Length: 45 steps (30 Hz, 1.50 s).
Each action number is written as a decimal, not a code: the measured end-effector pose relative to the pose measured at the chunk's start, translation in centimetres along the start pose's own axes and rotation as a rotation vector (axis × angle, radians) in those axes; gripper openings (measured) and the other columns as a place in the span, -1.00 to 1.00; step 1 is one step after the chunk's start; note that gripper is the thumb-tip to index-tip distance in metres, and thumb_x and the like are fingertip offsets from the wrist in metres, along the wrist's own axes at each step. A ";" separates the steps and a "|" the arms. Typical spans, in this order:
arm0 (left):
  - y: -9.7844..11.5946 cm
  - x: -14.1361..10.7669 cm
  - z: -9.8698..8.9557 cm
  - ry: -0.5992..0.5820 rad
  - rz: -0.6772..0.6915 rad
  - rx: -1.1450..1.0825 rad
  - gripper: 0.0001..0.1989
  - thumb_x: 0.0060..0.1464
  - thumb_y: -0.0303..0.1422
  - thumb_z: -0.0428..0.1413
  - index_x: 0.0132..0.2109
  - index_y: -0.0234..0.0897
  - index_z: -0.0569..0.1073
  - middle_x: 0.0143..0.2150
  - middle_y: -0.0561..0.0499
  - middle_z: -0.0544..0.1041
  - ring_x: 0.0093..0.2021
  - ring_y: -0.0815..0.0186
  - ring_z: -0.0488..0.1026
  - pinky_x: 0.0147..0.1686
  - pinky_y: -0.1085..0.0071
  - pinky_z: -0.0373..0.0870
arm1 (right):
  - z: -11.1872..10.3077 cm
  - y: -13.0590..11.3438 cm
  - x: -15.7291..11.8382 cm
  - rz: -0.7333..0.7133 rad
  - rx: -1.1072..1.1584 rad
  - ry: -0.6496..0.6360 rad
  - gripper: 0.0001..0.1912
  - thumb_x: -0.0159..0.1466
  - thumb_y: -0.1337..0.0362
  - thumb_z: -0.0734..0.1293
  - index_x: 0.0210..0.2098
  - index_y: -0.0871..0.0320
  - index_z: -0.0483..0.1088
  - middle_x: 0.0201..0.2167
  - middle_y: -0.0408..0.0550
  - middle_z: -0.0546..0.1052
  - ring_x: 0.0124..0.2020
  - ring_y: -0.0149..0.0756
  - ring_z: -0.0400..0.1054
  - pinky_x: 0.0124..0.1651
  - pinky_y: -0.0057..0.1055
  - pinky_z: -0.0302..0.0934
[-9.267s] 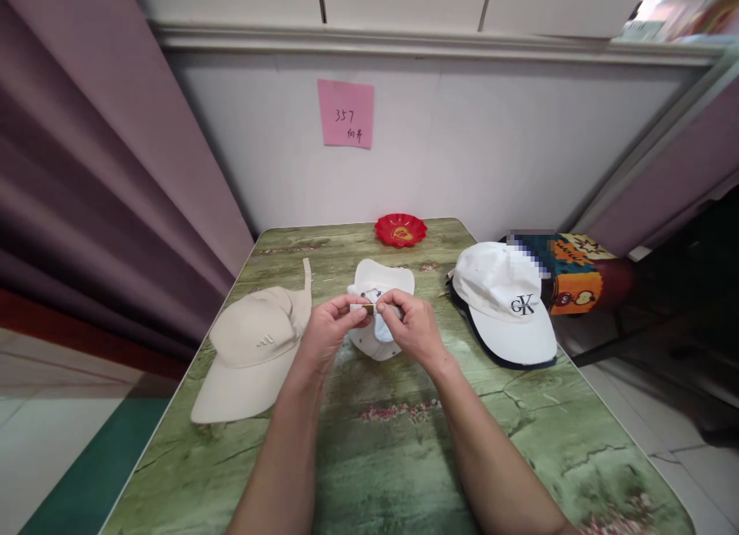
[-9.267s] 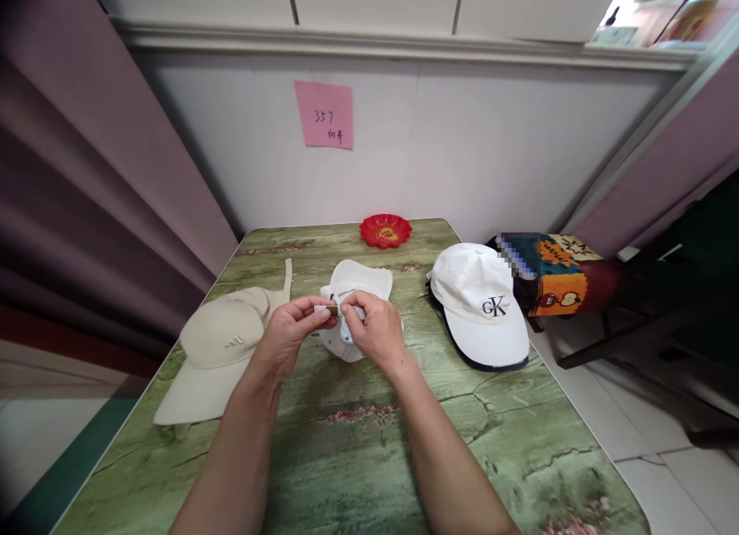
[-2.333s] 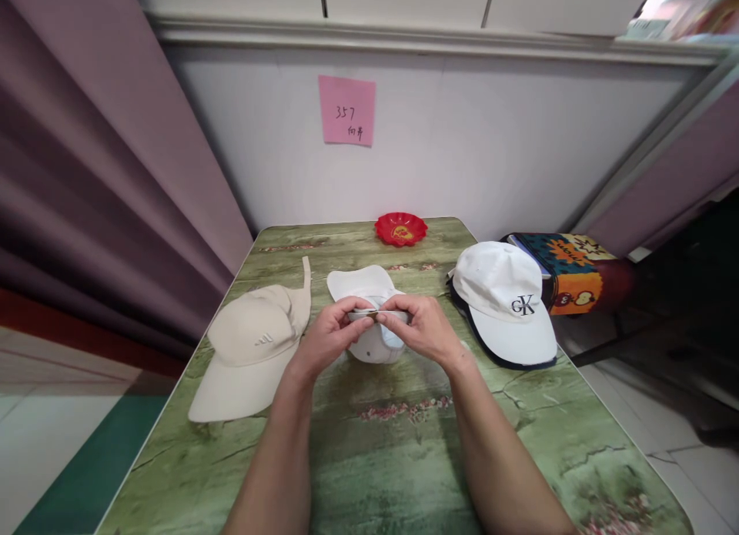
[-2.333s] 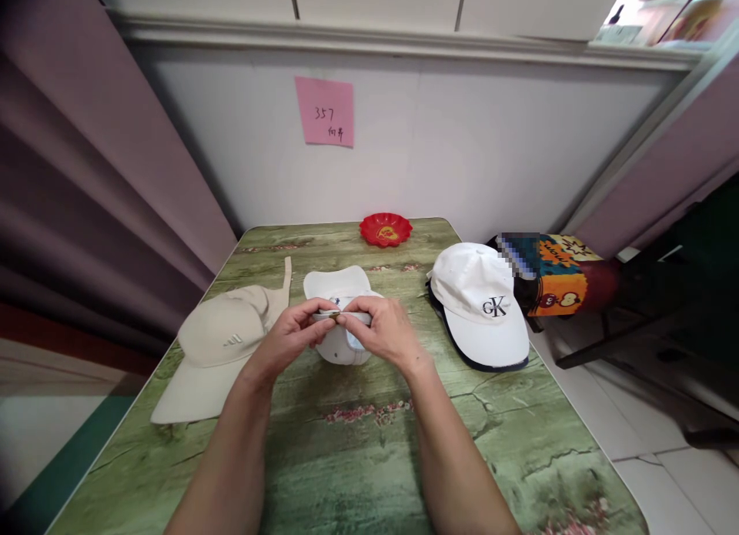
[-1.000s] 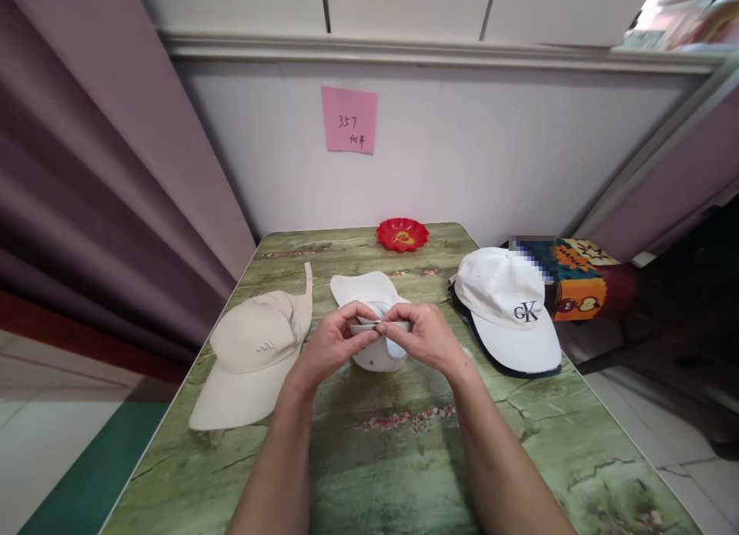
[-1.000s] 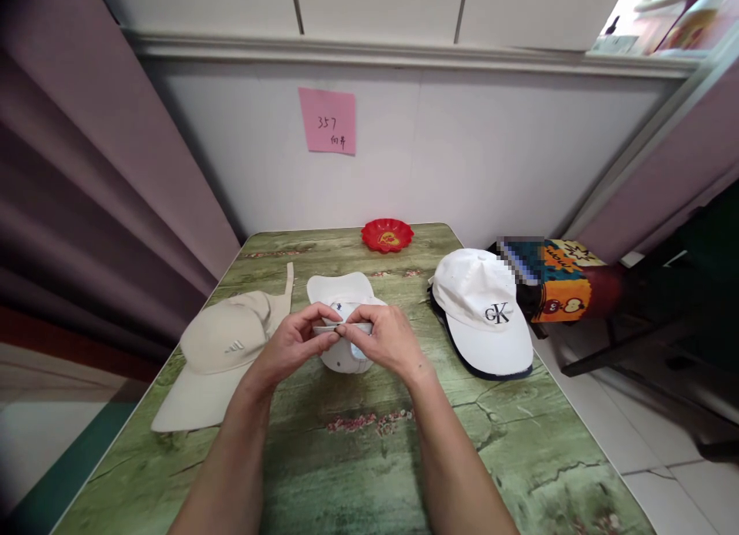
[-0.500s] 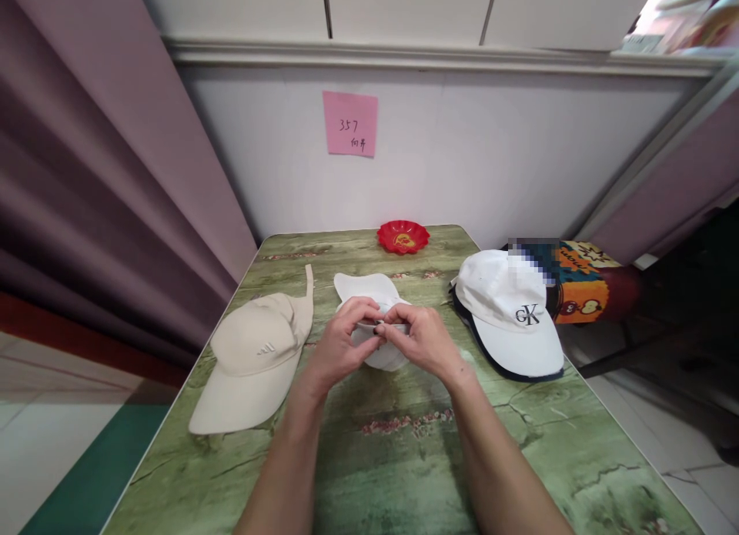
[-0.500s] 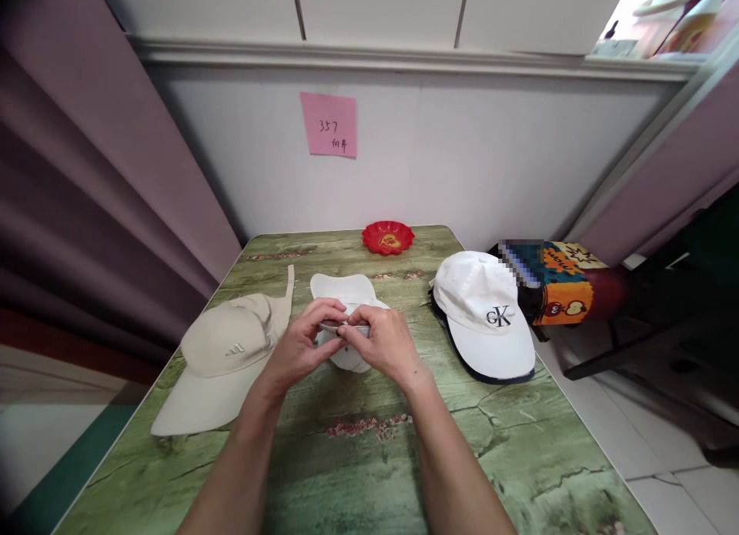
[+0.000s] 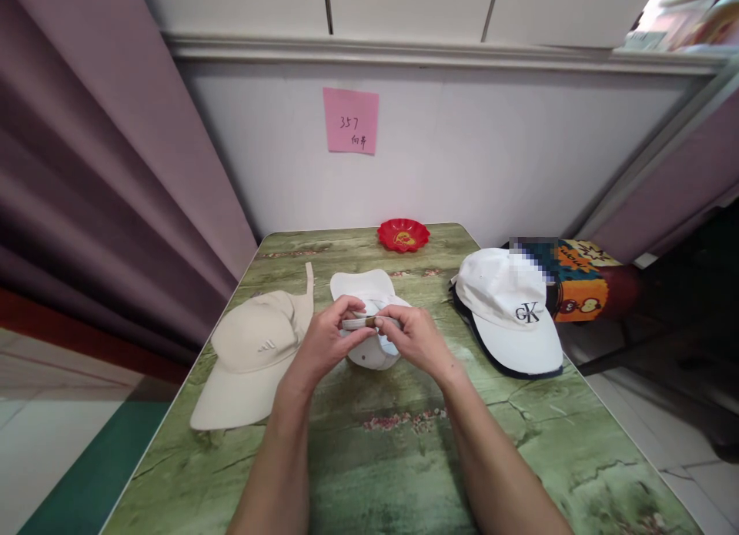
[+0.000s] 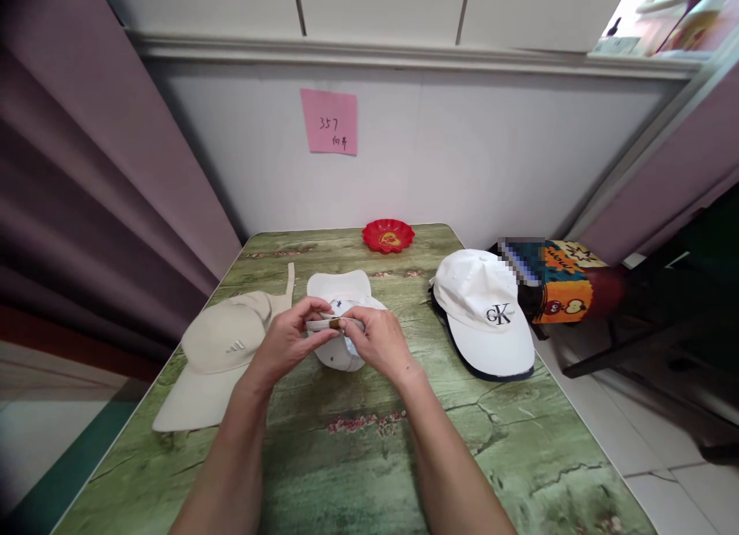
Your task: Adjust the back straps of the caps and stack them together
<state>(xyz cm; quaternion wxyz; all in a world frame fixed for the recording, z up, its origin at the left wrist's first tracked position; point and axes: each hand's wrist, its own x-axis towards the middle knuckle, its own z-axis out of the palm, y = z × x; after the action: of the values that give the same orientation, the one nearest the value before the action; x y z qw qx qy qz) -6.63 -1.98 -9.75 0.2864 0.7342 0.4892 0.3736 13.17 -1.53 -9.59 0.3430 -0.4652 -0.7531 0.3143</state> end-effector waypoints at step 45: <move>-0.7 -0.8 -2.7 -0.043 -0.096 -0.138 -0.76 0.09 -0.26 0.19 -0.10 -0.23 0.48 -0.24 0.01 0.53 -0.35 0.31 0.44 -0.44 0.48 0.35 | -0.4 1.7 0.5 -0.078 0.019 0.102 -0.80 0.28 0.26 0.36 -0.11 0.07 0.55 -0.11 -0.05 0.62 -0.05 -0.16 0.45 0.08 -0.23 0.18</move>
<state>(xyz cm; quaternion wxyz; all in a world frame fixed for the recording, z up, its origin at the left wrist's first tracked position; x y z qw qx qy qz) -9.41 -2.31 -9.07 0.3644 0.6962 0.4906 0.3766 14.15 -0.37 -10.58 0.3975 -0.4477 -0.7490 0.2838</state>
